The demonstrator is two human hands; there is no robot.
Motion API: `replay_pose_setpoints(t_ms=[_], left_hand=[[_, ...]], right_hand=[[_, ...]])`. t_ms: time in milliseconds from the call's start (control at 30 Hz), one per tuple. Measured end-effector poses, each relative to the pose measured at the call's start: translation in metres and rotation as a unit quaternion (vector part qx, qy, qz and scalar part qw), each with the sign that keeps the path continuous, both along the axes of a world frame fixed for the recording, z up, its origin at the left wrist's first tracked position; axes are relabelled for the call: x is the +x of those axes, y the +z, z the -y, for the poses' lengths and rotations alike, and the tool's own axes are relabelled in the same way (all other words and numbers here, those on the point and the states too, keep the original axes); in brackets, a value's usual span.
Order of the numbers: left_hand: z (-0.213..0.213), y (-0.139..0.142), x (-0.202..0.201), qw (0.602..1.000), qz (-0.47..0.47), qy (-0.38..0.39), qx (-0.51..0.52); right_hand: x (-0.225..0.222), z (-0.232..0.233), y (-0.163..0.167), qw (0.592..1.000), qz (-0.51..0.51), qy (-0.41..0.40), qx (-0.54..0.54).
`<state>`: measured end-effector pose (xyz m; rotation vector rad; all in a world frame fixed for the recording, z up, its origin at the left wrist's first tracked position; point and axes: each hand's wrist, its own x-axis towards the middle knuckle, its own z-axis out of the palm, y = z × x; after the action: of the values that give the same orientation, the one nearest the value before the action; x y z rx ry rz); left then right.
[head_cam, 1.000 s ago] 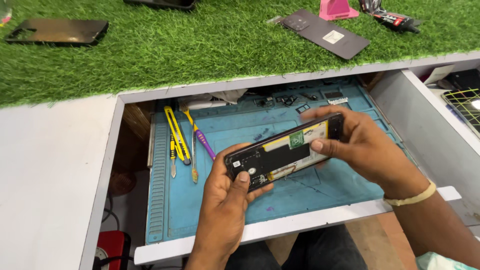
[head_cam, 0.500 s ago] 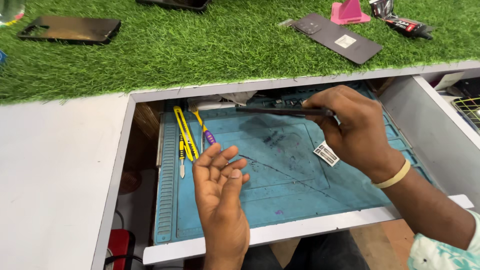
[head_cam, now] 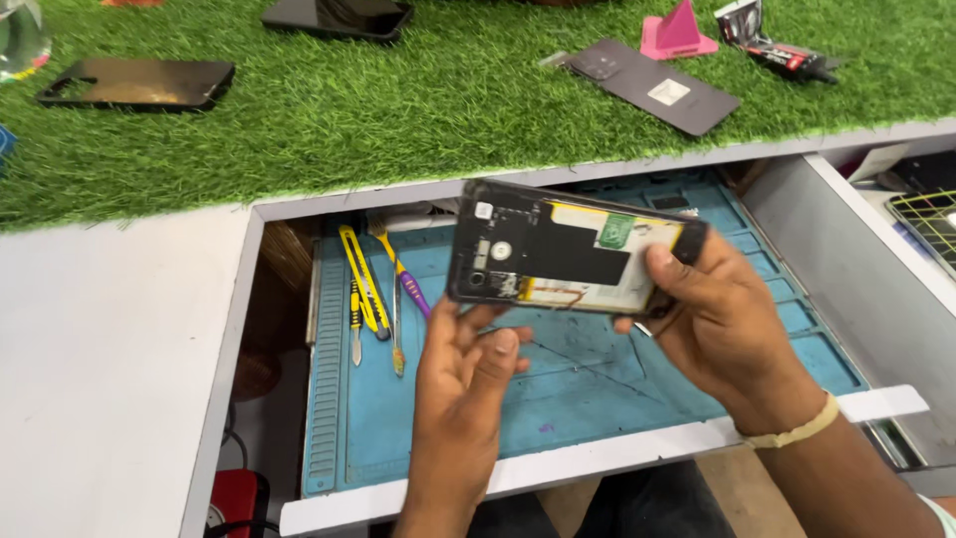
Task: The person uses a screwdriver to remove screws from the back of a disassembled smartphone, then flips the device and continues unscrewing components. The phone remains open on the workbench throughout the clip.
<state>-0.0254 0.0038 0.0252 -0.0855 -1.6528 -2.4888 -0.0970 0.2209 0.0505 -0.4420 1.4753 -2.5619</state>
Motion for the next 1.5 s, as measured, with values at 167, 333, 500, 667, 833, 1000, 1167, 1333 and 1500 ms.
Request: replay_pose_setpoints(t_ms=[167, 333, 500, 667, 833, 1000, 1167, 1333, 1500], left_hand=[[0.000, 0.007, -0.015, 0.999, 0.010, -0.035, 0.027], [0.008, 0.021, -0.022, 0.999, 0.022, -0.029, 0.009], [0.004, 0.041, -0.019, 0.943, -0.016, 0.056, -0.328], [-0.011, 0.067, -0.028, 0.840, -0.210, 0.110, -0.487], [-0.003, 0.071, -0.020, 0.876, -0.153, 0.175, -0.424], [-0.001, 0.050, -0.009, 0.887, -0.077, 0.161, -0.425], [-0.006, 0.035, -0.006, 0.895, -0.051, 0.153, -0.415], [-0.008, 0.031, -0.002, 0.897, -0.033, 0.148, -0.416], [-0.008, 0.032, -0.003, 0.903, -0.019, 0.151, -0.402]], right_hand=[[-0.005, -0.005, -0.008, 0.992, 0.063, 0.108, -0.033], [-0.009, -0.016, 0.011, 0.987, -0.031, -0.020, 0.154], [0.001, -0.019, 0.053, 0.852, -0.311, -0.103, 0.408], [-0.006, -0.007, 0.076, 0.756, -0.387, -0.105, 0.518], [-0.018, 0.002, 0.066, 0.753, -0.400, -0.192, 0.486], [-0.024, 0.000, 0.058, 0.739, -0.398, -0.178, 0.514], [-0.023, 0.006, 0.056, 0.749, -0.367, -0.167, 0.526], [-0.023, 0.011, 0.053, 0.730, -0.426, -0.193, 0.499], [-0.011, 0.005, 0.039, 0.812, -0.310, -0.245, 0.429]])
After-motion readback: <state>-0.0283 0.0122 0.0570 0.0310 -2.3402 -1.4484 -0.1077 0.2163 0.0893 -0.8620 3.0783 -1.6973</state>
